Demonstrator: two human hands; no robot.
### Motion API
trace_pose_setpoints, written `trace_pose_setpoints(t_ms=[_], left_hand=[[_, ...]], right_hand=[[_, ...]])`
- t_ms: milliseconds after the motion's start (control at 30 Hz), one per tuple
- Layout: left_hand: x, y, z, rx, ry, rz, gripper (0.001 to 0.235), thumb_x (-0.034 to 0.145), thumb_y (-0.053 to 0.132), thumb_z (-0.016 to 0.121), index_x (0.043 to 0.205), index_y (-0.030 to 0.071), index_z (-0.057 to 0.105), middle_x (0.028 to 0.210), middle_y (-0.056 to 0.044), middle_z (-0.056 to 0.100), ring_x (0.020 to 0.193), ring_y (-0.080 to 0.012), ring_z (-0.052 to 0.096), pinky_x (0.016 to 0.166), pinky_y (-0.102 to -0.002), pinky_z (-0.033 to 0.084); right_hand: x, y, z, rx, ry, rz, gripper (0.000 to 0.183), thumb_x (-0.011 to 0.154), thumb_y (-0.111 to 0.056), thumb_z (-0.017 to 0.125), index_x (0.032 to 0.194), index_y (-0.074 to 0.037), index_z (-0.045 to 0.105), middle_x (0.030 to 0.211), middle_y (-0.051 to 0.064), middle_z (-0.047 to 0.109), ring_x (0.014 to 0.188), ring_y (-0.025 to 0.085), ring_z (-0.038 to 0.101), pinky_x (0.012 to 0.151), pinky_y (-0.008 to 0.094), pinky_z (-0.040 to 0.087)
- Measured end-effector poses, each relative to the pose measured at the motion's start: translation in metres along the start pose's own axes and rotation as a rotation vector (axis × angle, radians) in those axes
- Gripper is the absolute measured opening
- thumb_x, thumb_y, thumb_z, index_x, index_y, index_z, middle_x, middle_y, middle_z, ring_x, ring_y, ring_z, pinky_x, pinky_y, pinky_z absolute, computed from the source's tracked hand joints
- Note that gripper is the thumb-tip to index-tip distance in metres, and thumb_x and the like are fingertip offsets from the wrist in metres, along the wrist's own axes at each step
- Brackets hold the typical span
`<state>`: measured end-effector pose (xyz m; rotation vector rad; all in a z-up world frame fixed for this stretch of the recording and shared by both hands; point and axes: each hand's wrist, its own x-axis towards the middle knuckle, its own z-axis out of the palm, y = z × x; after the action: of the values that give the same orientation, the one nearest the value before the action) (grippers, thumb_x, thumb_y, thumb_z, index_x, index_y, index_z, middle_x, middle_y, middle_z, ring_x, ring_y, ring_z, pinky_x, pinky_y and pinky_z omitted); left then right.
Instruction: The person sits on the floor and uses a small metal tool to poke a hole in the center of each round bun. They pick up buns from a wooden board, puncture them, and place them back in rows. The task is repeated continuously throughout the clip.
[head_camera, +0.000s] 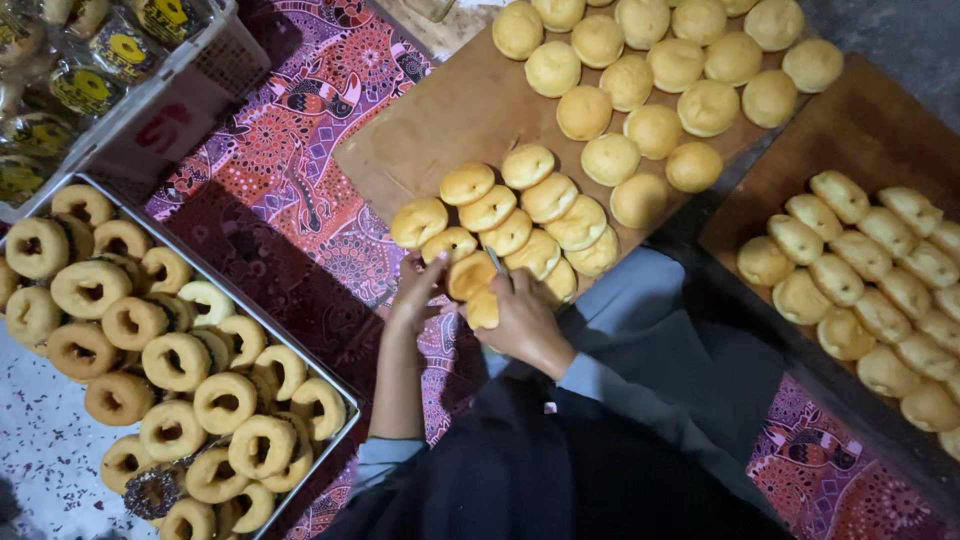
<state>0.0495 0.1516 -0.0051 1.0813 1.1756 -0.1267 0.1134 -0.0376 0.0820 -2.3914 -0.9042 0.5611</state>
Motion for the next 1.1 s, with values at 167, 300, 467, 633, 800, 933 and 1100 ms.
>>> trace_pose_setpoints(t_ms=[167,300,467,633,800,933,1100], left_hand=[[-0.003,-0.019,0.012,0.044,-0.140,0.126,0.043,0.085,0.025,0.082,0.115,-0.003,0.069,0.100,-0.013,0.071,0.076,-0.0192,0.066,0.066,-0.035,0.057],[0.011,-0.050,0.008,0.187,-0.036,0.369,0.032,0.081,0.011,0.085,0.108,-0.003,0.073,0.097,-0.013,0.076,0.080,-0.0194,0.071,0.074,-0.033,0.058],[0.014,-0.068,0.008,0.267,0.155,0.816,0.040,0.078,0.001,0.080,0.116,0.001,0.067,0.117,-0.011,0.058,0.102,-0.0222,0.066,0.087,-0.032,0.058],[0.016,-0.084,-0.003,0.199,0.071,0.912,0.045,0.083,-0.004,0.077,0.125,0.001,0.061,0.128,-0.015,0.057,0.121,-0.0260,0.059,0.105,-0.038,0.049],[0.059,-0.044,-0.036,0.045,0.517,0.674,0.057,0.091,0.008,0.075,0.138,0.004,0.043,0.132,-0.018,0.045,0.113,-0.0250,0.056,0.098,-0.039,0.052],[0.081,0.013,-0.041,0.349,0.412,0.775,0.063,0.086,0.017,0.080,0.139,0.006,0.049,0.131,-0.018,0.048,0.117,-0.0290,0.053,0.098,-0.040,0.049],[0.047,0.031,-0.027,0.798,0.253,0.791,0.052,0.084,0.023,0.088,0.129,0.010,0.063,0.124,-0.023,0.046,0.108,-0.0324,0.054,0.100,-0.041,0.049]], right_hand=[[-0.003,0.011,0.000,0.198,0.065,0.022,0.068,0.063,-0.024,0.092,0.115,-0.002,0.056,0.114,0.023,0.051,0.108,0.043,0.056,0.094,0.047,0.050],[-0.009,0.019,0.010,0.244,0.223,-0.058,0.066,0.062,-0.021,0.092,0.113,-0.001,0.054,0.114,0.022,0.052,0.108,0.043,0.056,0.094,0.047,0.050],[-0.009,0.022,0.030,0.308,0.256,-0.061,0.059,0.069,-0.021,0.091,0.111,-0.002,0.054,0.113,0.020,0.051,0.105,0.041,0.057,0.092,0.046,0.050],[-0.011,0.020,0.039,0.253,0.317,-0.120,0.058,0.071,-0.023,0.091,0.110,-0.001,0.053,0.114,0.021,0.049,0.106,0.041,0.054,0.091,0.047,0.049],[-0.021,0.027,0.032,0.206,0.392,-0.200,0.062,0.072,-0.026,0.090,0.115,-0.001,0.053,0.118,0.023,0.047,0.109,0.043,0.051,0.092,0.049,0.046],[-0.027,0.028,0.031,0.277,0.395,-0.147,0.053,0.081,-0.024,0.085,0.117,-0.003,0.052,0.121,0.024,0.048,0.109,0.042,0.054,0.092,0.048,0.048],[-0.032,0.033,0.023,0.335,0.534,-0.117,0.041,0.085,-0.015,0.080,0.115,-0.002,0.055,0.117,0.021,0.052,0.102,0.039,0.060,0.088,0.044,0.052]])
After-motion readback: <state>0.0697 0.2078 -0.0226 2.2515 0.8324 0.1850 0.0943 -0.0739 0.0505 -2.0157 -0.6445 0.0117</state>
